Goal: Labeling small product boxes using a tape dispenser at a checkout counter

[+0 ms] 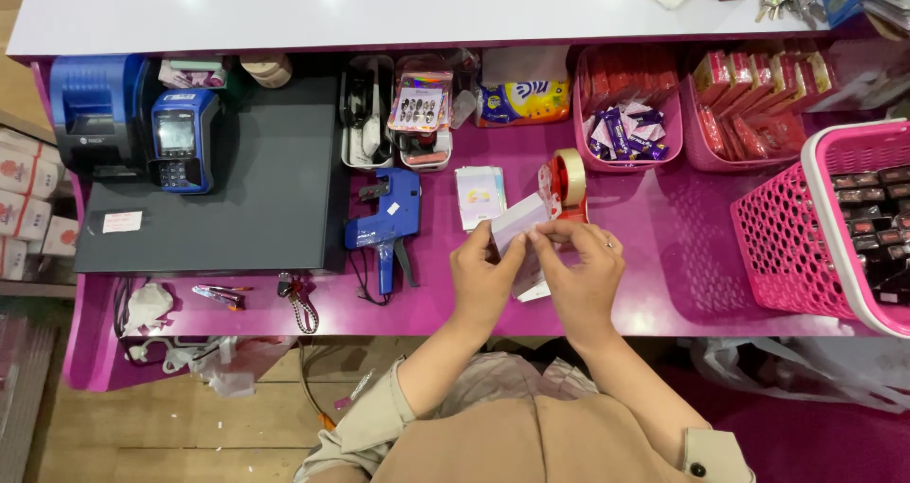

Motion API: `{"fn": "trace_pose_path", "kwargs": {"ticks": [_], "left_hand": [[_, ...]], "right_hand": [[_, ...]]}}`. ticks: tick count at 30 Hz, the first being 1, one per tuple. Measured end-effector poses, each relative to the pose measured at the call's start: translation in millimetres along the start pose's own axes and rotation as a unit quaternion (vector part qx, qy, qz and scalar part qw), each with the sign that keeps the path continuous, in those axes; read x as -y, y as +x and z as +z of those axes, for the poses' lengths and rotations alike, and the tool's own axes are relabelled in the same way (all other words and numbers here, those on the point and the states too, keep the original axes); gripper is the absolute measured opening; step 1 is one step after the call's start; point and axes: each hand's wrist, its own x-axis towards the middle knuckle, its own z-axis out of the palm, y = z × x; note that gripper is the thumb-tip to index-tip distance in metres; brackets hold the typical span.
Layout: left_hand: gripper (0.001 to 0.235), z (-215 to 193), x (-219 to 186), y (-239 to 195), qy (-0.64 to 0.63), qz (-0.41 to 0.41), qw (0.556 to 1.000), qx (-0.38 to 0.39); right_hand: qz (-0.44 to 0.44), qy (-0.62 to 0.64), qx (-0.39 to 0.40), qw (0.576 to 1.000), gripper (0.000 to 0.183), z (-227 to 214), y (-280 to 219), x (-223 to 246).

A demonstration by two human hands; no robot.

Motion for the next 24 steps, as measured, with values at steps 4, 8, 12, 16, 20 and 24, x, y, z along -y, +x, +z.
{"fn": "trace_pose_path", "kwargs": {"ticks": [4, 8, 12, 16, 20, 24], "left_hand": [[0.018, 0, -9, 5, 0.010, 0.018, 1.000, -0.016], [0.016, -1, -23, 10, 0.020, 0.092, 0.994, -0.054], [0.014, -1, -27, 11, 0.050, 0.148, 0.984, -0.084], [0.013, 4, -12, 13, 0.098, 0.200, 0.969, -0.106], [0.012, 5, -7, 16, 0.165, 0.303, 0.930, -0.124], [0.013, 5, -10, 19, 0.171, 0.338, 0.918, -0.120]], "right_hand": [[-0.006, 0.003, 0.000, 1.000, 0.014, 3, 0, -1], [-0.005, 0.013, -0.016, 1.000, 0.024, 5, 0, 6], [0.051, 0.062, -0.005, 0.997, 0.032, 6, 1, 12], [0.119, 0.092, 0.002, 0.989, 0.023, 10, 0, 0], [0.179, 0.148, 0.006, 0.973, 0.018, 14, 1, -6], [0.190, 0.162, 0.006, 0.968, 0.015, 15, 1, -4]]}}
